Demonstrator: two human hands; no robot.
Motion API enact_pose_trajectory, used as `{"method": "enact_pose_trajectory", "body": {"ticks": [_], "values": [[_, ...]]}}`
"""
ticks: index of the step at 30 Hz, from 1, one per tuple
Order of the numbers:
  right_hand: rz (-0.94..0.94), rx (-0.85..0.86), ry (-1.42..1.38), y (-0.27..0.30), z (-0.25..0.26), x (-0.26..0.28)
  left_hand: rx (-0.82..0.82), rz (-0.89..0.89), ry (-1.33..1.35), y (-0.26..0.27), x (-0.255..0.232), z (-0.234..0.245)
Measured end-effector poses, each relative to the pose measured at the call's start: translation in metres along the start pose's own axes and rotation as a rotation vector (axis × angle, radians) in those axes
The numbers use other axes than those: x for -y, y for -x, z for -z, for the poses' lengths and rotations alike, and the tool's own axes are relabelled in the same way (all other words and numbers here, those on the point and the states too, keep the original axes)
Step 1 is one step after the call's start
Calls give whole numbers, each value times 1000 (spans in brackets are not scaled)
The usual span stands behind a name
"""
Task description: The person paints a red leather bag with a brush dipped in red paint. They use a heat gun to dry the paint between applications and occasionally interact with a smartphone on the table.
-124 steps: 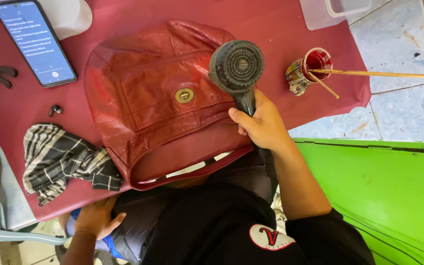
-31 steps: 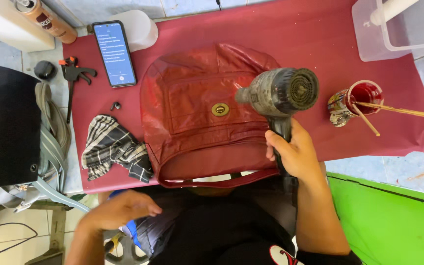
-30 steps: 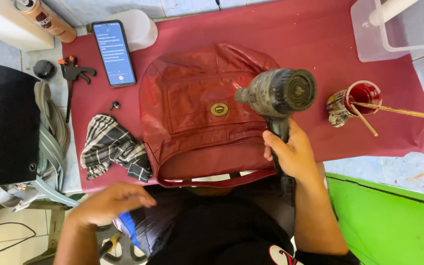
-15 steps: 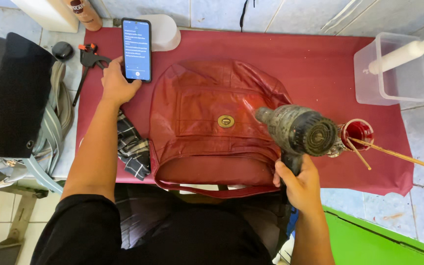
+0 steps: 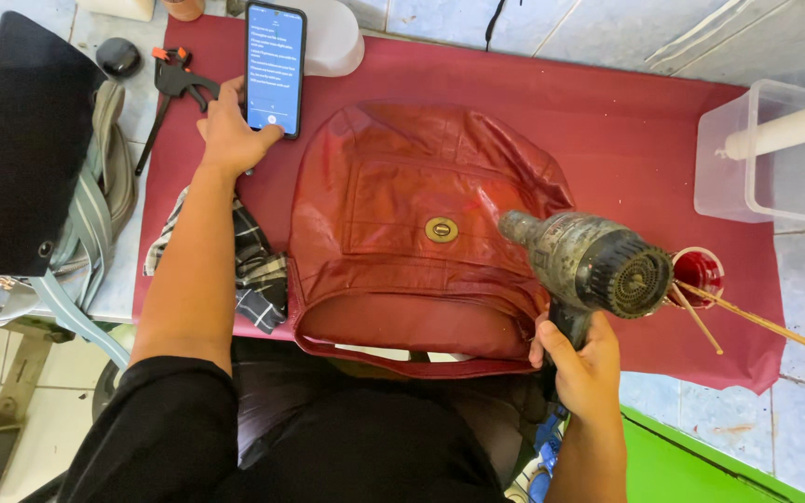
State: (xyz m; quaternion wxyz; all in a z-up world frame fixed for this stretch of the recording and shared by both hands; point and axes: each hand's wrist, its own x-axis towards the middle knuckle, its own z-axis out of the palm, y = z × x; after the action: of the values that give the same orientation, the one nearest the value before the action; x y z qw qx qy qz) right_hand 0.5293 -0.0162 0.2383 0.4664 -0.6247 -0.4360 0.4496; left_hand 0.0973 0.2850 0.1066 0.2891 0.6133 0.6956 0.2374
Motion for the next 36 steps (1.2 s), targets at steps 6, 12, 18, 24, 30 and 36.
{"method": "enact_pose_trajectory", "body": {"ticks": [6, 12, 18, 24, 30, 36], "values": [[18, 8, -16, 1, -2, 3, 8, 9, 22, 4, -7, 4], [23, -1, -43, 3, 0, 0, 56, 41, 13, 6, -11, 8], [34, -1, 1, 4, 3, 2, 7, 14, 38, 5, -9, 5], [50, 3, 27, 3, 4, 3, 14, 9, 0, 4, -8, 5], [42, -50, 72, 2, -4, 14, 28, 76, 241, 1, -7, 8], [46, -26, 177, 0, -11, 12, 42, 87, 333, -4, -2, 6]]}}
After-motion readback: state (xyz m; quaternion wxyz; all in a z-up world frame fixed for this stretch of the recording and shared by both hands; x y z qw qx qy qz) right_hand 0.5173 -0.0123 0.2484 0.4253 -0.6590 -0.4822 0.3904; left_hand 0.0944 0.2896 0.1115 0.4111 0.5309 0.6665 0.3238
